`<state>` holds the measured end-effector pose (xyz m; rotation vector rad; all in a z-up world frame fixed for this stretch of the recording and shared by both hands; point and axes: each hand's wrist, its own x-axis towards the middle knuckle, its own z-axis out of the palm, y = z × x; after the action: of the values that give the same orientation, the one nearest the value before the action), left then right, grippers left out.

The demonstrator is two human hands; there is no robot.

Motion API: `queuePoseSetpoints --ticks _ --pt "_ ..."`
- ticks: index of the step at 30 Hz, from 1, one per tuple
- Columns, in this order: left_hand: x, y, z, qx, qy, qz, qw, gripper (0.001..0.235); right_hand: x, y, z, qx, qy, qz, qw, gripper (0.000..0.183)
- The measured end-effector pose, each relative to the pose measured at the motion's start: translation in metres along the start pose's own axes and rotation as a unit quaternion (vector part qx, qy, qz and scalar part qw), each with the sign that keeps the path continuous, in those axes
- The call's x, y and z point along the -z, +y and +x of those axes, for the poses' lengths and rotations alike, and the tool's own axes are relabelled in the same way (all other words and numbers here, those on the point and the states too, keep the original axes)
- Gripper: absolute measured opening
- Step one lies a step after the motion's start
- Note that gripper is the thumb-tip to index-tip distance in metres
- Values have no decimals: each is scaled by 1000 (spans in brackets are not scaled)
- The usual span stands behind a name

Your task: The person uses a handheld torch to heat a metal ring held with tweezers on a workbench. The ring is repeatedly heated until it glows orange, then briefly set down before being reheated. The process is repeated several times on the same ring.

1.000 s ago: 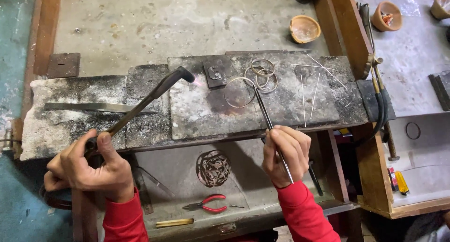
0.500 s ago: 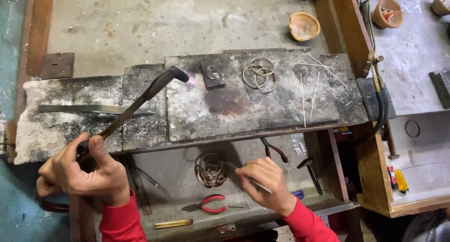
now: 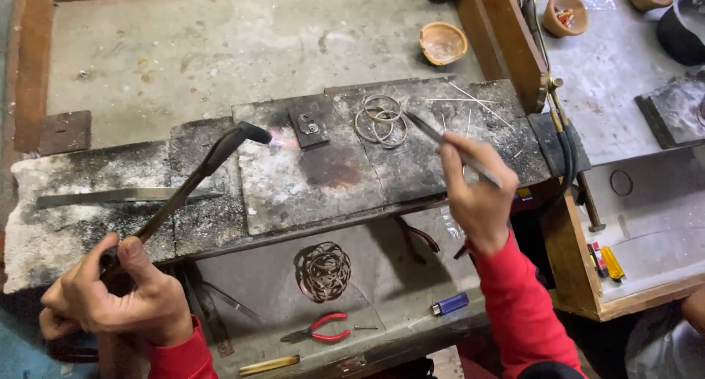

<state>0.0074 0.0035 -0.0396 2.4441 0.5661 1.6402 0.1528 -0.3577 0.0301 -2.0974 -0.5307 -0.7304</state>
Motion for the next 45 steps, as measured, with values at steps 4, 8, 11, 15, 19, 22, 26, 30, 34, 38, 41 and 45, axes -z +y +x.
queuePoseSetpoints --ticks 4,8,11,15,19,22,26,30,34,38,41,45 --pt "2 1 5 5 5 -5 1000 48 -12 20 16 12 -9 -5 1000 13" --pt "0 -1 5 3 16 -27 1000 46 -17 28 20 17 -19 -5 1000 13" --pt "0 2 5 5 13 -21 1000 47 -19 30 22 7 -19 -9 1000 14" --pt "-2 0 4 2 12 -46 999 45 -13 21 23 40 -59 46 996 18" --pt "-2 5 5 8 1 -54 999 44 -6 -4 19 58 -134 112 983 16" --pt "-2 7 4 12 5 14 1000 44 -16 1 11 53 -184 122 974 13" --pt "-1 16 7 -2 2 -27 1000 40 -27 10 10 57 -196 135 970 16" --pt "-7 20 4 0 32 14 999 44 -34 9 9 57 -185 162 968 20" --pt "-9 31 3 -12 22 -8 1000 46 -31 6 -8 64 -130 199 969 17" --pt "-11 31 -8 -21 -7 -60 998 41 -25 2 -47 2 -51 200 979 16" --pt "-12 28 -7 -34 -9 -46 998 42 -29 8 -77 -81 0 240 967 14" --pt "-8 25 -4 -36 -27 -83 996 39 -29 7 -81 -52 -25 241 969 13"
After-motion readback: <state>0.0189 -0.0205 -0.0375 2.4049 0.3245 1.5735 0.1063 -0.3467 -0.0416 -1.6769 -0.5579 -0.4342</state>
